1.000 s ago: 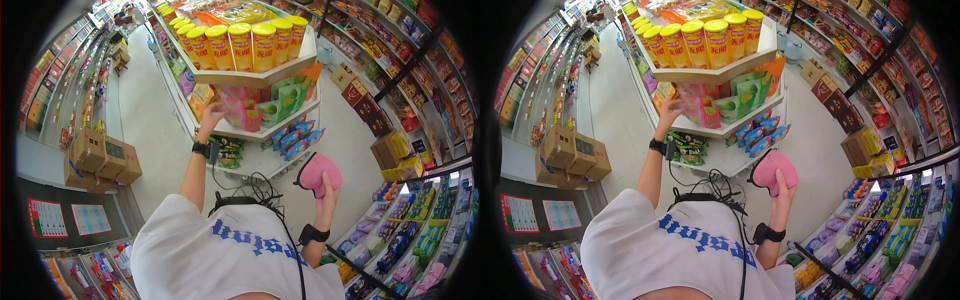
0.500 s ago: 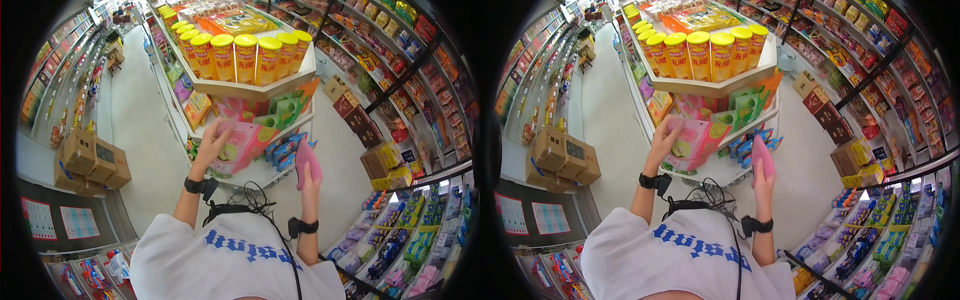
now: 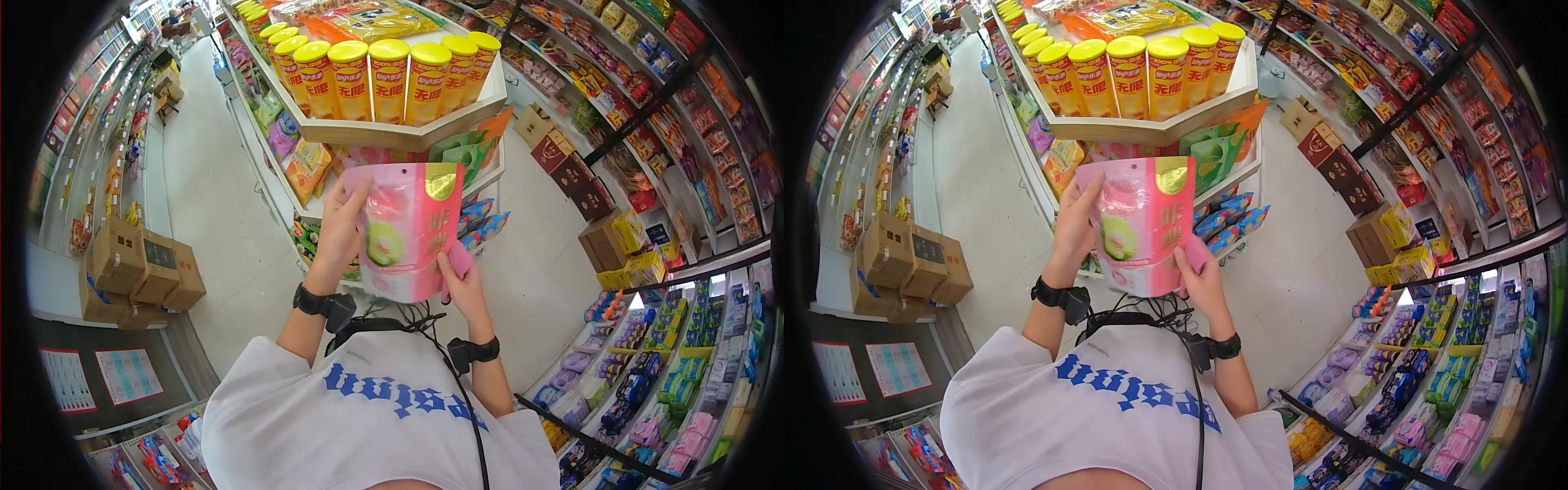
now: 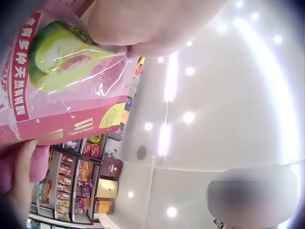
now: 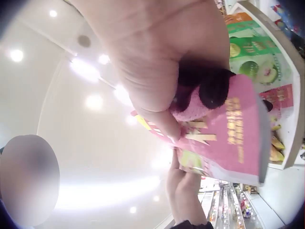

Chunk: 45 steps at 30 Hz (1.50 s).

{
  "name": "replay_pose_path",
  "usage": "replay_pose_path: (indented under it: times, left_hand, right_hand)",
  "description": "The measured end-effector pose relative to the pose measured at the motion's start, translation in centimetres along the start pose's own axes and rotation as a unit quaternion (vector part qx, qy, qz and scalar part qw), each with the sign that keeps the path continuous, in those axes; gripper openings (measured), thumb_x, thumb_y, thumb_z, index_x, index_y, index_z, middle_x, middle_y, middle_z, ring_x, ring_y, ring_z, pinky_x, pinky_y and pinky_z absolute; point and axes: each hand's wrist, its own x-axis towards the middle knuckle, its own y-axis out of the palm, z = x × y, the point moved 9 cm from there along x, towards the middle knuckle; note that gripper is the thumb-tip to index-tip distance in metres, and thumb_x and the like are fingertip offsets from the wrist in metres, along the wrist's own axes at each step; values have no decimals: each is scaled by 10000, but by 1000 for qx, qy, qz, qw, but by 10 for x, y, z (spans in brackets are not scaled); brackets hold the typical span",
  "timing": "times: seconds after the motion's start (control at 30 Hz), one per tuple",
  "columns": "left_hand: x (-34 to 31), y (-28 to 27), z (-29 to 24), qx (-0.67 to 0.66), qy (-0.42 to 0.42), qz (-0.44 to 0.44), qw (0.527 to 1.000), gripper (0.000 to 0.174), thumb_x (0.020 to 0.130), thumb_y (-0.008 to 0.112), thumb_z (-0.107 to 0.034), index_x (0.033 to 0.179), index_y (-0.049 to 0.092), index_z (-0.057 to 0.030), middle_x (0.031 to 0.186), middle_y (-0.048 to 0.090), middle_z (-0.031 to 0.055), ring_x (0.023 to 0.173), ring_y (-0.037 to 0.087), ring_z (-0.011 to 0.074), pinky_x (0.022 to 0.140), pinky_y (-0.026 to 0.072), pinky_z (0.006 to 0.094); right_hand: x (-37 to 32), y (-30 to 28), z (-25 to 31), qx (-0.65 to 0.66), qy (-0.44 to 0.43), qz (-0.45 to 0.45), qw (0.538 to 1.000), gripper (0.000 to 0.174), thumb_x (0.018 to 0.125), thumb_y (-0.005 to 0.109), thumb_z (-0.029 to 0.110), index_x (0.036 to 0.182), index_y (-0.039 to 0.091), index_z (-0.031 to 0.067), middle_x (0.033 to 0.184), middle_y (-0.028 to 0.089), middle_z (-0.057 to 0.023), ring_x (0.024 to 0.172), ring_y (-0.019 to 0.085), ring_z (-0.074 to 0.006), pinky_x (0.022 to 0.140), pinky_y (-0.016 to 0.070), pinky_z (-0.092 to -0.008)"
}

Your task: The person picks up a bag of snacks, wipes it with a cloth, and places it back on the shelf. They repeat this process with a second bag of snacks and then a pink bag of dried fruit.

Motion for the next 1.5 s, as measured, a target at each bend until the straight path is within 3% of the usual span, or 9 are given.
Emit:
replay_pose_path:
  times: [0.23, 0.33, 0.47, 0.57, 0.77, 1.03, 1.23, 1.43, 1.5]
  left_hand:
    - [-38, 37, 45, 163, -205, 160, 952, 728, 939, 715, -238, 1499, 332, 26, 1395, 552, 151, 1254, 545, 211, 1072, 431, 351]
    - [-68, 52, 65, 256, -163, 247, 920, 634, 964, 688, -227, 1470, 389, 9, 1350, 581, 115, 1198, 574, 161, 1023, 463, 327]
    - [-61, 46, 80, 80, -195, 179, 961, 543, 982, 667, -175, 1428, 415, 6, 1256, 644, 101, 1103, 648, 162, 926, 546, 335]
    - [-55, 46, 82, -11, -223, 79, 971, 511, 1046, 570, -297, 1437, 436, 2, 1321, 598, 69, 1118, 602, 120, 923, 505, 286]
    - [-43, 43, 85, 10, -187, 3, 982, 576, 1082, 412, -462, 1467, 428, -35, 1402, 542, 66, 1259, 506, 133, 1066, 398, 294]
    - [-49, 48, 101, 17, -166, 70, 984, 483, 1081, 452, -384, 1415, 447, -35, 1331, 593, 99, 1186, 612, 166, 970, 543, 358]
    - [-61, 64, 76, 13, -197, 137, 971, 511, 1062, 524, -311, 1459, 424, -5, 1369, 567, 76, 1224, 551, 140, 1035, 450, 323]
    - [-54, 67, 76, 38, -220, 168, 960, 509, 932, 726, -133, 1362, 485, -7, 1291, 608, 62, 1146, 602, 143, 976, 499, 322]
    - [-52, 64, 81, 53, -177, 140, 973, 498, 940, 721, -149, 1358, 489, -8, 1289, 609, 67, 1120, 616, 143, 956, 509, 315]
  right_hand:
    - [-3, -31, 37, 17, -132, -201, 970, 307, 1015, 626, 196, 1191, 629, -56, 1043, 708, -58, 944, 639, -104, 821, 509, -270]
    - [-6, -37, 47, -37, -151, -240, 958, 315, 1020, 619, 207, 1187, 631, -60, 1064, 709, -62, 946, 645, -111, 838, 513, -283]
    - [-18, -55, 73, 32, -171, -278, 945, 347, 1034, 573, 196, 1269, 599, -58, 1243, 662, -138, 1119, 628, -198, 984, 469, -344]
    - [-40, -17, 135, -277, -360, -270, 849, 417, 995, 564, 127, 1378, 537, -34, 1449, 515, -214, 1361, 477, -325, 1132, 341, -425]
    - [-50, 74, 116, -465, -358, -46, 809, 635, 888, 623, 191, 1473, 458, 7, 1562, 363, -229, 1468, 305, -400, 1191, 244, -506]
    - [-17, -1, 118, -235, -321, -170, 902, 555, 1061, 466, 269, 1506, 354, -44, 1556, 398, -198, 1446, 364, -323, 1171, 285, -414]
    - [-5, -46, 41, 117, -59, -107, 986, 562, 1017, 615, 307, 1424, 462, -49, 1341, 588, -96, 1211, 545, -134, 1028, 436, -317]
    - [-20, -46, 64, -153, -48, -153, 975, 429, 997, 643, 227, 1332, 578, -33, 1262, 651, -151, 1133, 622, -173, 977, 485, -338]
    - [-31, -53, 84, -138, -176, -243, 944, 417, 1011, 601, 184, 1369, 551, -23, 1325, 622, -170, 1211, 593, -218, 1031, 450, -357]
